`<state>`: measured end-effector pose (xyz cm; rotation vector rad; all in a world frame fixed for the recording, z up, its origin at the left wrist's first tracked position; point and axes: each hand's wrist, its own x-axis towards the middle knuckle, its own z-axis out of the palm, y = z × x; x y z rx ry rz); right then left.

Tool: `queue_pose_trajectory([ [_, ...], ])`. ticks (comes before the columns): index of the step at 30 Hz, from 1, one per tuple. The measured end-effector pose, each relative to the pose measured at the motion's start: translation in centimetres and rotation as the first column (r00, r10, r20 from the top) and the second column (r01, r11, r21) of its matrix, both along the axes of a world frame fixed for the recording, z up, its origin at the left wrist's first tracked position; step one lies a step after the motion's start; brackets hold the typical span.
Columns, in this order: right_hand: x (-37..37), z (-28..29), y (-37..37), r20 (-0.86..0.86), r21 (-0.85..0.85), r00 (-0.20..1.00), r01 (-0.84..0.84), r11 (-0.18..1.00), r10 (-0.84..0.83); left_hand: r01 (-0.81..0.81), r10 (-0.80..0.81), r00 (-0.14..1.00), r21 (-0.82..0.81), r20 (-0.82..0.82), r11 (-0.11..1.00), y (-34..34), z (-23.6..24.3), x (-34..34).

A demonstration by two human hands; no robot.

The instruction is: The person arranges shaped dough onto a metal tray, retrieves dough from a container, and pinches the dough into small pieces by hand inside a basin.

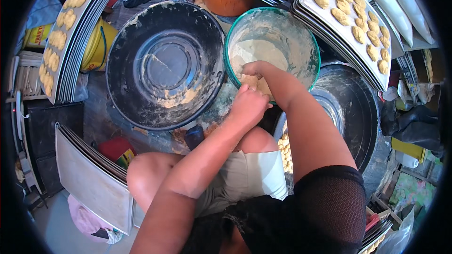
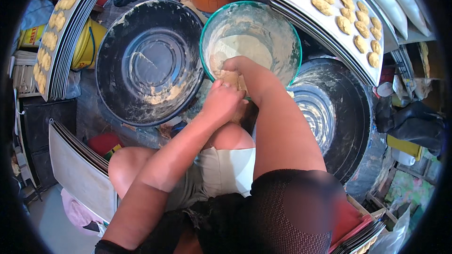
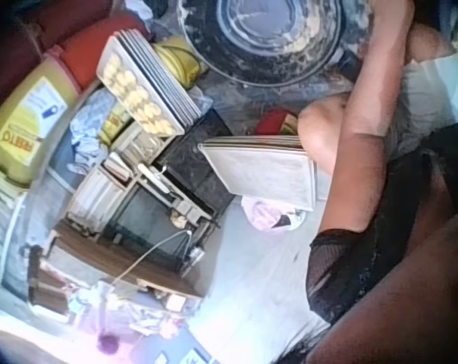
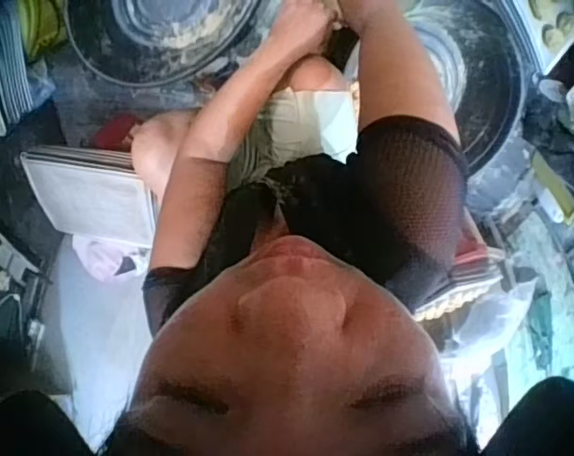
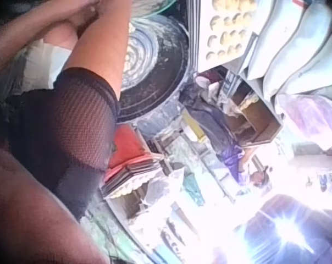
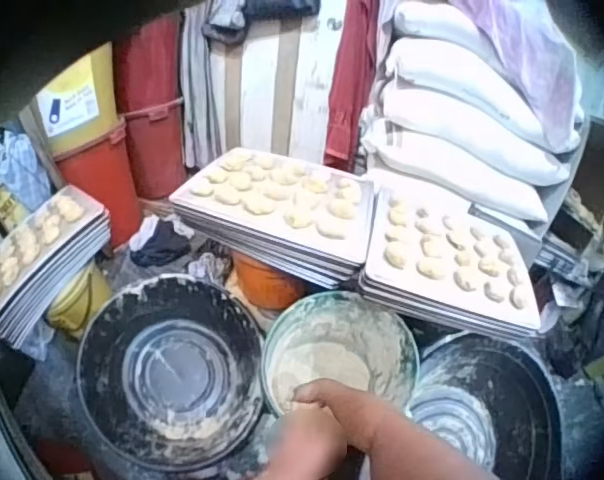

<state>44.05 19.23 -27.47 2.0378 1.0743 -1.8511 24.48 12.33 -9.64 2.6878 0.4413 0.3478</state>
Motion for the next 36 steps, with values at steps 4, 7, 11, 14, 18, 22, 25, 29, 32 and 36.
queue_pose_trajectory([
  [4,1.6,1.7,2.2,-0.295,0.188,0.924,0.308,0.933,-0.245,0.019,-0.020,0.998,-0.013,-0.051,1.000,0.0,-0.1,-0.4],
  [7,3.2,4.8,1.1,-0.353,0.319,0.859,0.484,0.815,-0.372,0.025,-0.025,1.000,0.005,-0.006,1.000,-0.2,-0.3,0.0],
  [11,4.1,13.0,-2.6,-0.725,0.290,0.586,0.736,0.612,-0.361,0.060,-0.054,0.994,0.071,-0.095,0.996,0.2,0.2,0.2],
  [14,2.2,21.6,-9.1,-0.777,0.314,0.543,0.773,0.551,-0.319,0.039,-0.056,0.945,-0.057,-0.323,0.998,1.6,2.1,-0.5],
  [18,4.1,25.1,-24.3,-0.771,0.376,0.482,0.872,0.312,-0.417,-0.075,-0.018,0.951,-0.287,-0.308,0.955,-0.2,4.3,1.4],
  [22,3.5,20.4,-37.8,-0.250,0.505,0.541,0.780,0.369,-0.803,0.017,-0.029,0.999,-0.282,-0.036,0.959,-8.5,8.4,4.2],
  [25,4.4,10.0,-49.5,-0.442,0.379,0.531,0.841,0.385,-0.723,0.161,-0.172,0.985,-0.356,0.002,0.920,-16.5,10.1,6.5],
  [29,4.0,8.2,-52.5,-0.426,0.345,-0.134,0.890,-0.298,-0.895,0.151,-0.227,0.963,-0.399,-0.149,0.905,-21.8,8.3,6.6],
  [32,2.1,6.6,-53.5,-0.357,0.396,0.548,0.822,0.409,-0.756,0.086,-0.236,0.879,-0.349,-0.415,0.933,-23.3,6.7,7.1],
  [36,6.2,3.8,-53.2,-0.030,0.559,0.089,0.827,0.057,-0.996,0.039,-0.188,0.914,-0.384,-0.360,0.923,-24.0,4.2,9.0],
])
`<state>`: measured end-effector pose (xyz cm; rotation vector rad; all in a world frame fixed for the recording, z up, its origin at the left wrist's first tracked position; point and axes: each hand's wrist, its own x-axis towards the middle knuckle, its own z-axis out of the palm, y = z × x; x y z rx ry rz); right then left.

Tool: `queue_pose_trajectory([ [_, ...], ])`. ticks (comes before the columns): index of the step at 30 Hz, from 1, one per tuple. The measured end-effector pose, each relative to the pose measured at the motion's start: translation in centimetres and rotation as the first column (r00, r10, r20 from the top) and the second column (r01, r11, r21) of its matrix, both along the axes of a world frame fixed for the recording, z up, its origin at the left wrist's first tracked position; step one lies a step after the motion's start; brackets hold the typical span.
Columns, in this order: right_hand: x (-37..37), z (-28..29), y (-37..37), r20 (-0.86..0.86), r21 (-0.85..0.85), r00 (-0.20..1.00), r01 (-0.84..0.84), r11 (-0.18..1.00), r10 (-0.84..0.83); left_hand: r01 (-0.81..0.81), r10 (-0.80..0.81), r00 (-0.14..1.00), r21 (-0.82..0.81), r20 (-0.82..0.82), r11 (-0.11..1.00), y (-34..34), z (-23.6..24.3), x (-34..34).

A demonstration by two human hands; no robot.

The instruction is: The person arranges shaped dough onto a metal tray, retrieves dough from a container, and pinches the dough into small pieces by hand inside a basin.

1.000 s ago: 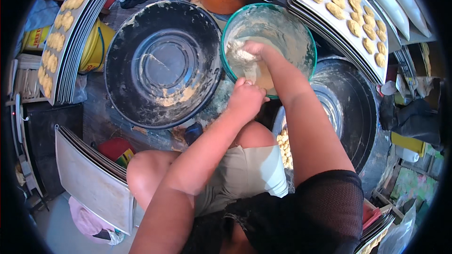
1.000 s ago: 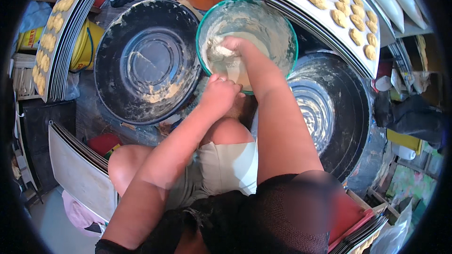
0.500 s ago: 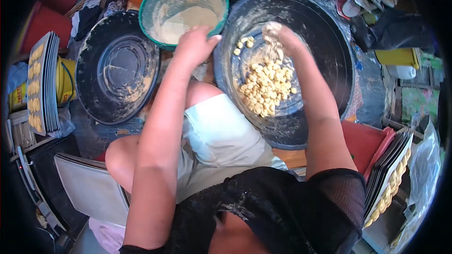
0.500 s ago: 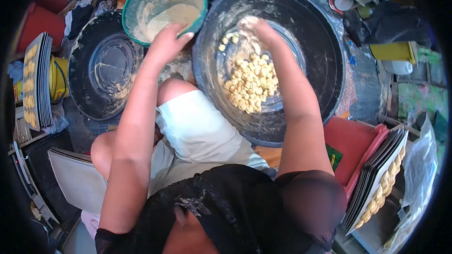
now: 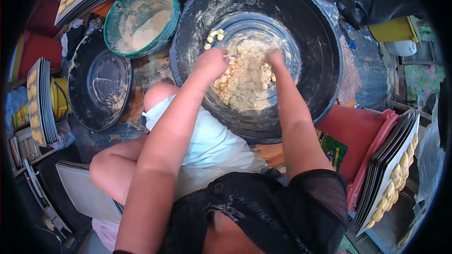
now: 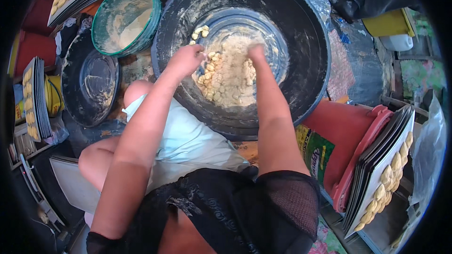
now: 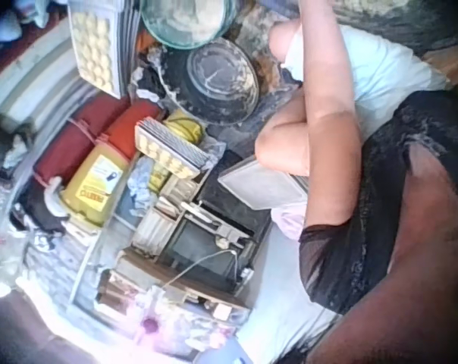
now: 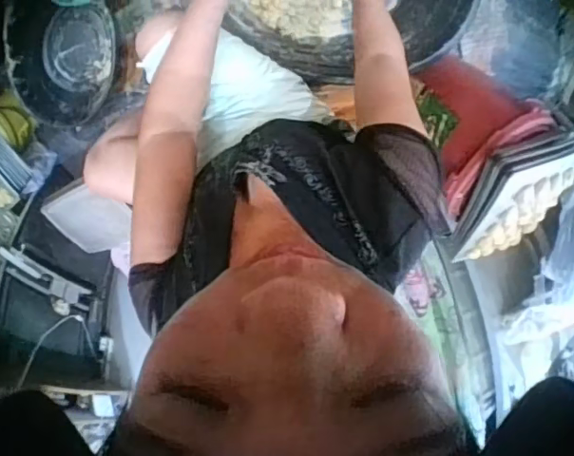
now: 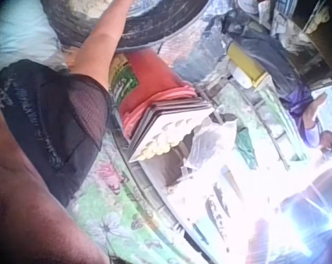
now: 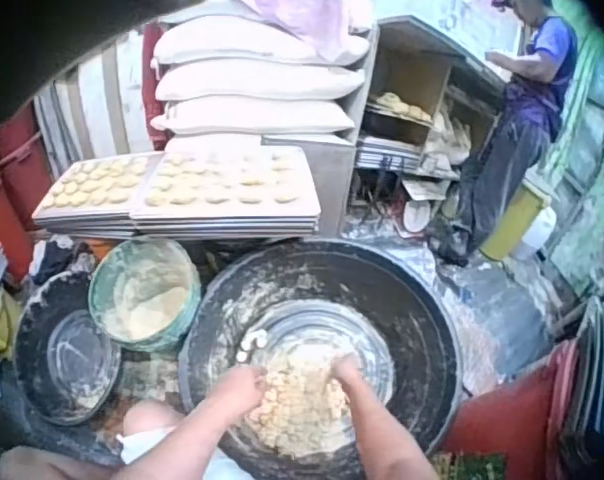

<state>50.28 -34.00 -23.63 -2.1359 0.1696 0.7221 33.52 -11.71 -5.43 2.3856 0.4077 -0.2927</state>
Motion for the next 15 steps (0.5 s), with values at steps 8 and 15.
queue_pose_trajectory([
  [8,1.7,-0.3,4.2,-0.035,-0.238,0.377,-0.903,0.359,0.926,-0.208,0.208,0.977,-0.010,0.049,0.978,5.2,-1.6,0.6],
  [15,0.5,18.5,24.1,0.476,0.363,0.559,-0.828,0.427,0.679,-0.449,0.249,0.860,0.429,0.445,0.784,10.9,1.5,-1.8],
])
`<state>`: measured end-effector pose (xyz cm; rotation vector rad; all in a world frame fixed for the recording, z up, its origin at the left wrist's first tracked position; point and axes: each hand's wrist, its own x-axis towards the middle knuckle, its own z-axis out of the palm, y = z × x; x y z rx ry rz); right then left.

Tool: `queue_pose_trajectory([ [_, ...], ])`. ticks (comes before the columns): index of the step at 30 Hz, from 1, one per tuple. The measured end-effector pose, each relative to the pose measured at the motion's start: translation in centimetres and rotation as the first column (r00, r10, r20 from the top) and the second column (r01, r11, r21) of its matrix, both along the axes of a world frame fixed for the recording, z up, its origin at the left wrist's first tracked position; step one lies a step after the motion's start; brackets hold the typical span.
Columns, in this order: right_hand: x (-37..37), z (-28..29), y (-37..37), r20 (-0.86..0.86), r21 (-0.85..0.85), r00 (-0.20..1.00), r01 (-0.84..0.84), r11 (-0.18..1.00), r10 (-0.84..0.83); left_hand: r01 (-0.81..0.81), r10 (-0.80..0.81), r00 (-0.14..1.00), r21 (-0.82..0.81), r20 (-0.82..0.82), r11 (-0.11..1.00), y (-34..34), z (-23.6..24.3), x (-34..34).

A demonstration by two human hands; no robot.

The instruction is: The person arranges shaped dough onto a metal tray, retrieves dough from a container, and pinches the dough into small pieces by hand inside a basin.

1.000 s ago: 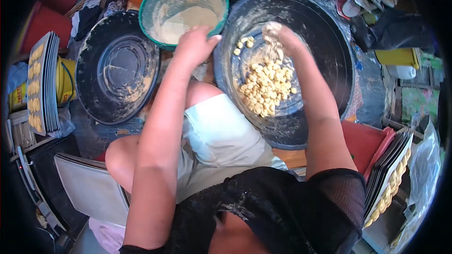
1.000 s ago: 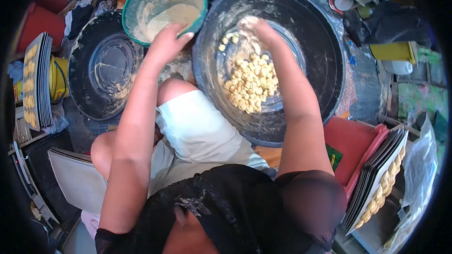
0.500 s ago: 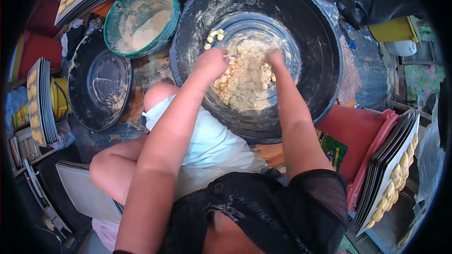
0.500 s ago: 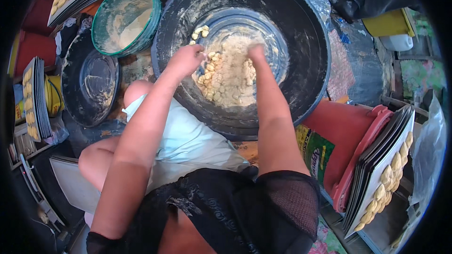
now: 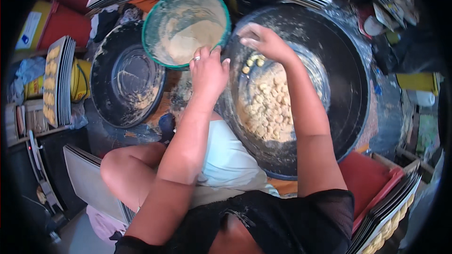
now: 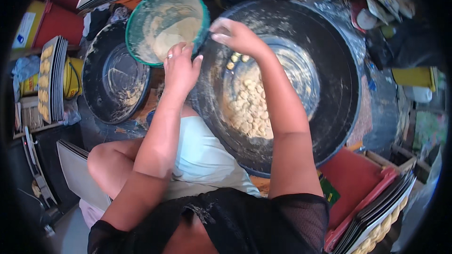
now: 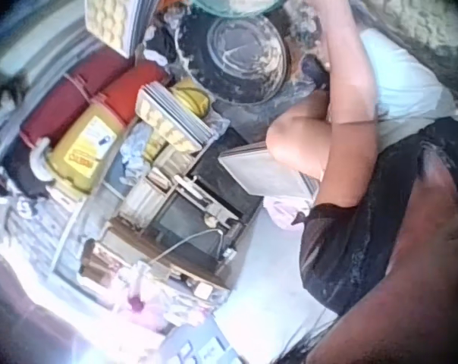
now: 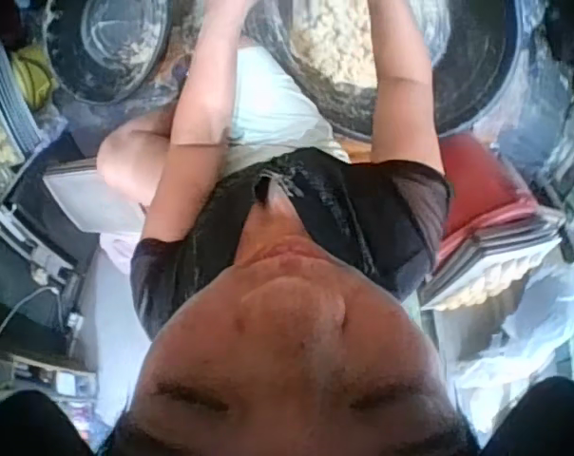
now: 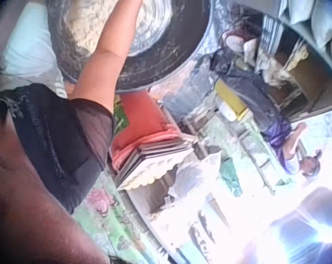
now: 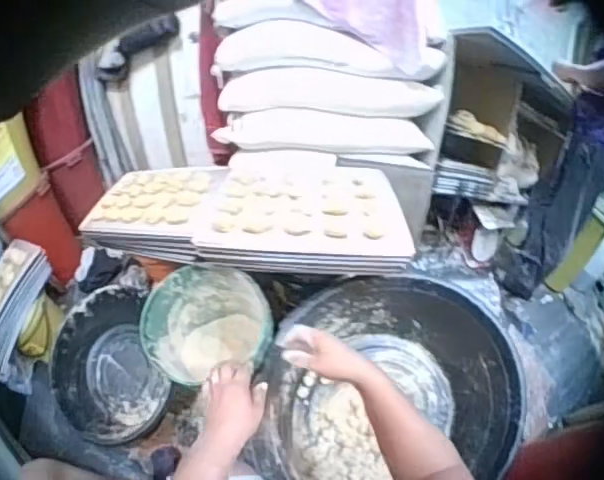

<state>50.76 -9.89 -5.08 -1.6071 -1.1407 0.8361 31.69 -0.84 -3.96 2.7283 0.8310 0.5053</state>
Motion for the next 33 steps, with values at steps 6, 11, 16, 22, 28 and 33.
queue_pose_trajectory([
  [6,1.0,-6.3,23.2,0.311,-0.515,0.834,-0.256,0.818,0.456,0.073,-0.115,0.902,-0.116,-0.415,0.991,4.9,-3.5,-0.6],
  [11,-5.5,-14.5,29.6,0.071,-0.894,0.791,-0.220,0.391,0.608,0.138,-0.161,0.877,-0.084,-0.453,0.987,6.0,-3.7,-3.4],
  [16,-10.7,-19.6,29.0,-0.231,-0.827,0.907,-0.373,0.420,0.352,0.123,-0.128,0.940,-0.036,-0.315,0.992,5.5,-4.7,-4.1],
  [22,-10.4,-17.6,28.9,-0.234,-0.771,0.890,-0.415,0.483,0.391,0.085,-0.093,0.953,-0.040,-0.290,0.996,5.1,-5.0,-4.0],
  [28,-1.7,-9.3,25.2,-0.654,-0.174,0.677,-0.568,0.805,0.336,0.147,-0.138,0.939,0.004,-0.316,0.989,5.0,-4.3,-3.2],
  [33,1.5,1.1,9.2,-0.629,0.022,0.763,-0.173,0.985,0.148,0.100,-0.157,0.926,-0.178,-0.344,0.979,6.2,-3.0,-2.6],
])
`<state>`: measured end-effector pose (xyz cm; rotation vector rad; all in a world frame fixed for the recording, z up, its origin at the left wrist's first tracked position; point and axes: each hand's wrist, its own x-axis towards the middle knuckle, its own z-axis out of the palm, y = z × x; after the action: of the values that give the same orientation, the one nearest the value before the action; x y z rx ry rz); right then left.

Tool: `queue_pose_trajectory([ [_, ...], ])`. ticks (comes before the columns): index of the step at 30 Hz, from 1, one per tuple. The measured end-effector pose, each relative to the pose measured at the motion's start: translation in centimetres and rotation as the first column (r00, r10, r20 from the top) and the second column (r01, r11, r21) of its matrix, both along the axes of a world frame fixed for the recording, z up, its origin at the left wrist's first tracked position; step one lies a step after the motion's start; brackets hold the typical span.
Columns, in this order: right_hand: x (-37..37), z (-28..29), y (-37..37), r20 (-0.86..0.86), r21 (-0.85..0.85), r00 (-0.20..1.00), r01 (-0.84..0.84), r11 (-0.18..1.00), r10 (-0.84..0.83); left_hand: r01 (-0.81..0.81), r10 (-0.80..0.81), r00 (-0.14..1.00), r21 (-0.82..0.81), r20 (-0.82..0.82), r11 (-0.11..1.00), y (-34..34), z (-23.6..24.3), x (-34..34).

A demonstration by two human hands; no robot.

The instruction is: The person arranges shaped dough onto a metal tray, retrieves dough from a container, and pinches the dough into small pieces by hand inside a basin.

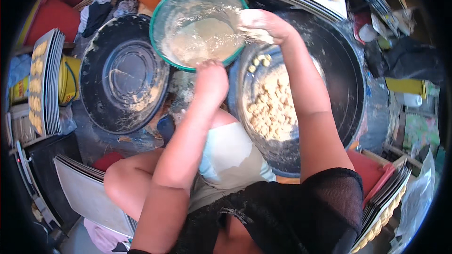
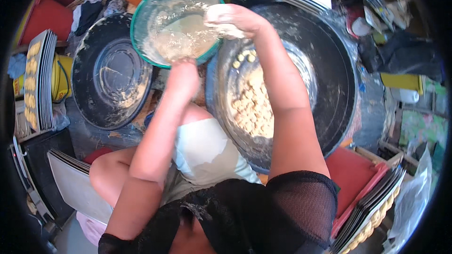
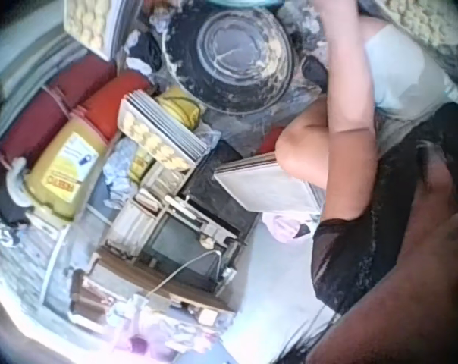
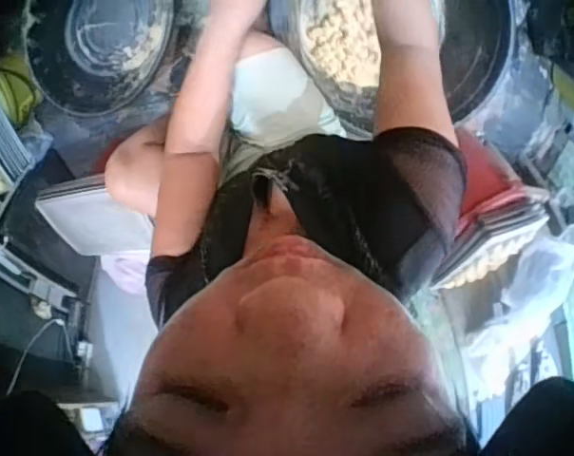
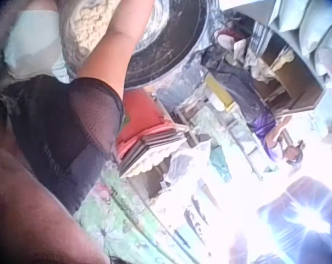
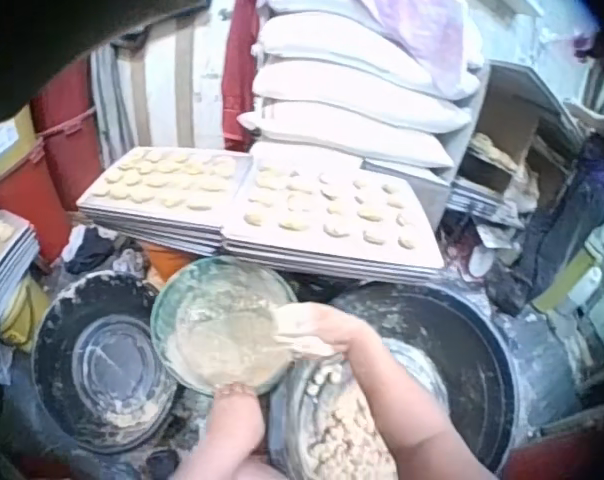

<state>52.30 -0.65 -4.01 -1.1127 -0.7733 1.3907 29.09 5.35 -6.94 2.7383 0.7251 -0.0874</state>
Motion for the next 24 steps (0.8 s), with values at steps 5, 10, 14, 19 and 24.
queue_pose_trajectory([
  [5,2.3,-10.8,-15.1,0.288,-0.496,0.778,0.619,0.609,-0.558,0.013,-0.050,0.984,-0.212,-0.172,0.977,-2.6,5.4,3.1],
  [10,0.8,-19.5,-20.2,0.602,-0.441,0.797,0.295,0.848,0.036,0.125,-0.060,0.959,-0.228,0.276,0.966,-9.4,5.8,5.9],
  [14,6.2,-26.1,-20.2,0.322,-0.414,0.634,0.762,0.498,-0.703,0.146,-0.150,0.988,-0.379,0.020,0.914,-11.9,1.9,7.3],
  [19,5.0,-27.9,-15.2,0.349,-0.263,0.405,0.908,0.326,-0.845,0.120,-0.219,0.933,-0.326,-0.287,0.938,-8.5,-2.2,5.5],
  [24,8.8,-30.6,-28.7,0.564,-0.274,0.292,0.949,0.158,-0.773,0.164,-0.261,0.943,-0.395,-0.205,0.904,-9.9,-2.2,7.3],
])
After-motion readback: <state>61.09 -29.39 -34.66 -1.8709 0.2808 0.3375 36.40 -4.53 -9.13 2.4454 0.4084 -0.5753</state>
